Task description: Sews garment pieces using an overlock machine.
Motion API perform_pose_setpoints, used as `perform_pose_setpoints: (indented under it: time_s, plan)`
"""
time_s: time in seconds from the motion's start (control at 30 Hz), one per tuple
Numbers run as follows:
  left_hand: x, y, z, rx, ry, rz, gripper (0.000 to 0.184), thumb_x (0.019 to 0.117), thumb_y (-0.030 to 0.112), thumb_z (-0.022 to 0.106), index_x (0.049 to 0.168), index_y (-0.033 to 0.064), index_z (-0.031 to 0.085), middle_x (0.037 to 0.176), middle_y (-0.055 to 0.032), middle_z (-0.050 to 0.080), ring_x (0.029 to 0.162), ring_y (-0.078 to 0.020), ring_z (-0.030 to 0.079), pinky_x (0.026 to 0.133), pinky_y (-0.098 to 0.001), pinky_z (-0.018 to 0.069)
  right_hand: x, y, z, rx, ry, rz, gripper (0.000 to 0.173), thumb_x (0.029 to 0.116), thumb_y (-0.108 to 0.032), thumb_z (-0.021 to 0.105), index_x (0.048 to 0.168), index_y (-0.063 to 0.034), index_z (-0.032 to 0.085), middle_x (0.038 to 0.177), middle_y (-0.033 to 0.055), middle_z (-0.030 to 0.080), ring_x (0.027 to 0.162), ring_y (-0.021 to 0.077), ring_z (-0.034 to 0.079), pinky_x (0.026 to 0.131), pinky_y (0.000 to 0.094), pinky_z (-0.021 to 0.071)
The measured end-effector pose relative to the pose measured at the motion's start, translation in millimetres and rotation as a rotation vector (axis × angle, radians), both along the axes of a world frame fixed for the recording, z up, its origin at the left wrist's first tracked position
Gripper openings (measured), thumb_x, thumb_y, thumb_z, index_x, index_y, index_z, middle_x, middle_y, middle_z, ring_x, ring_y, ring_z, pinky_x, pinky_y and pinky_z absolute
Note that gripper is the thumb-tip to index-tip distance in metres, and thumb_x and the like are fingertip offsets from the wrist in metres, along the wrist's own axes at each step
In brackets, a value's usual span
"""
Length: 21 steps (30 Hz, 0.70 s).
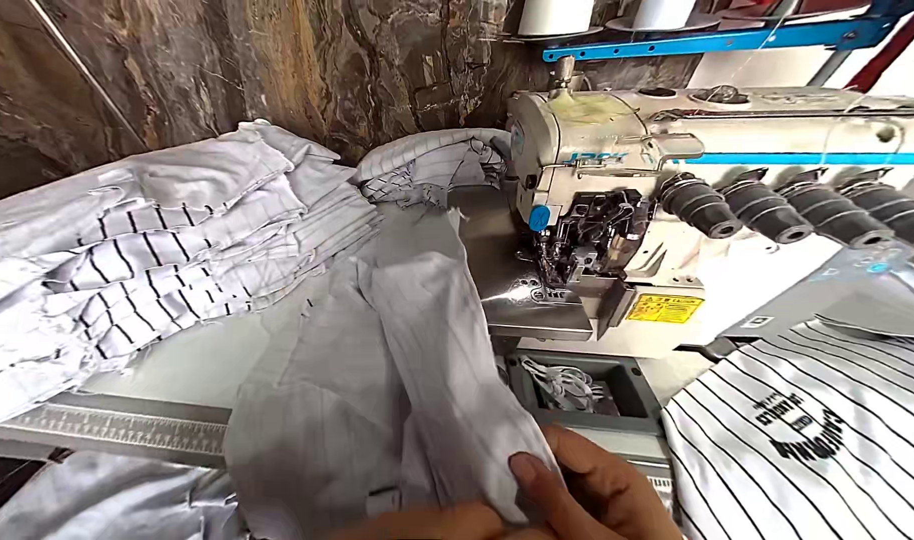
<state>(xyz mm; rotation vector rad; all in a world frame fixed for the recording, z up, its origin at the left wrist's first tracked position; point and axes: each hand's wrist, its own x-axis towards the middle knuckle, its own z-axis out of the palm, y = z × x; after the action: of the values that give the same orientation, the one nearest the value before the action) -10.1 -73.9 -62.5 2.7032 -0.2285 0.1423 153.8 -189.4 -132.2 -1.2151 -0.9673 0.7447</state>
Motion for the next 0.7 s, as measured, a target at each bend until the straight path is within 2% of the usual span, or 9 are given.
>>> perform_pose_setpoints:
  time_s: [0.07, 0.1, 0.2, 0.27, 0.37, 0.47, 0.53, 0.63, 0.7]
  plan:
    - [14, 18, 14, 0.061, -0.136, -0.062, 0.038, 0.1029, 0.029, 0.054, 0.130, 0.0045, 0.066, 0.122, -0.0127, 0.071, 0.115, -0.0287, 0.066, 0.095, -0.0445, 0.0524, 2, -8, -3, 0.065, -0.169, 0.032, 0.013, 0.0972, -0.002, 0.060, 0.101, 0.0037, 0.071, 0.089, -0.0060, 0.074, 0.084, -0.0079, 0.066, 0.079, 0.0172, 0.0562]
    - [28, 28, 12, 0.137, -0.218, -0.090, 0.034, 0.1014, 0.021, 0.051, 0.130, 0.0083, 0.065, 0.120, -0.0078, 0.072, 0.117, -0.0254, 0.065, 0.100, -0.0450, 0.0484, 2, -14, -2, 0.089, -0.291, 0.033, 0.015, 0.0986, -0.005, 0.061, 0.097, 0.0066, 0.071, 0.088, 0.0000, 0.074, 0.084, -0.0065, 0.065, 0.080, 0.0169, 0.0544]
    - [56, 57, 5, 0.180, -0.238, -0.196, 0.023, 0.0887, 0.007, 0.060, 0.107, 0.0061, 0.074, 0.088, -0.0063, 0.073, 0.088, -0.0214, 0.071, 0.098, -0.0502, 0.0450, 8, -40, 17, 0.113, -0.616, 0.003, 0.024, 0.1013, -0.010, 0.062, 0.095, 0.0106, 0.071, 0.088, 0.0154, 0.074, 0.085, 0.0033, 0.068, 0.083, 0.0197, 0.0537]
    - [55, 79, 8, 0.200, -0.244, -0.183, 0.017, 0.0947, 0.020, 0.063, 0.088, 0.0078, 0.073, 0.074, -0.0018, 0.069, 0.075, -0.0139, 0.067, 0.090, -0.0434, 0.0450, 21, -61, 27, 0.093, -0.632, -0.075, 0.021, 0.1014, -0.012, 0.063, 0.096, 0.0064, 0.072, 0.092, 0.0054, 0.075, 0.089, -0.0046, 0.066, 0.085, 0.0162, 0.0534]
    - [36, 109, 13, 0.115, -0.289, -0.047, 0.024, 0.0946, 0.033, 0.066, 0.084, 0.0115, 0.070, 0.072, 0.0062, 0.066, 0.075, -0.0031, 0.061, 0.081, -0.0269, 0.0470, 45, -85, 33, 0.073, -0.503, -0.177, 0.010, 0.0990, -0.015, 0.068, 0.100, -0.0192, 0.077, 0.098, -0.0213, 0.074, 0.088, -0.0122, 0.065, 0.080, 0.0135, 0.0560]
    - [17, 123, 10, -0.109, -0.285, 0.048, 0.019, 0.0914, 0.029, 0.072, 0.086, 0.0108, 0.069, 0.067, 0.0109, 0.061, 0.064, 0.0075, 0.055, 0.056, -0.0101, 0.0433, 58, -94, 34, 0.057, -0.431, -0.207, 0.018, 0.0959, -0.014, 0.071, 0.101, -0.0295, 0.077, 0.095, -0.0255, 0.074, 0.082, -0.0107, 0.067, 0.073, 0.0134, 0.0567]
    - [1, 127, 15, -0.165, -0.262, 0.072, 0.015, 0.0925, 0.023, 0.072, 0.087, 0.0095, 0.069, 0.064, 0.0114, 0.061, 0.057, 0.0095, 0.053, 0.050, -0.0077, 0.0406, 65, -94, 31, 0.033, -0.435, -0.183, 0.021, 0.0951, -0.010, 0.071, 0.103, -0.0287, 0.077, 0.098, -0.0244, 0.075, 0.084, -0.0094, 0.068, 0.076, 0.0145, 0.0571]
    - [-20, 135, 30, 0.180, -0.252, 0.268, 0.017, 0.0912, 0.035, 0.071, 0.085, 0.0195, 0.071, 0.063, 0.0141, 0.060, 0.055, 0.0049, 0.055, 0.047, -0.0174, 0.0437, 66, -84, 25, 0.052, -0.451, -0.155, 0.026, 0.0955, -0.007, 0.069, 0.109, -0.0270, 0.078, 0.108, -0.0221, 0.075, 0.097, -0.0066, 0.069, 0.087, 0.0175, 0.0579]
    - [-13, 123, 29, 0.275, -0.244, 0.334, 0.028, 0.0874, 0.043, 0.074, 0.098, 0.0178, 0.074, 0.083, 0.0057, 0.069, 0.076, -0.0109, 0.067, 0.066, -0.0393, 0.0569, 51, -66, 26, 0.125, -0.485, -0.177, 0.022, 0.0959, -0.011, 0.070, 0.108, -0.0270, 0.079, 0.106, -0.0206, 0.075, 0.095, -0.0072, 0.069, 0.086, 0.0161, 0.0580]
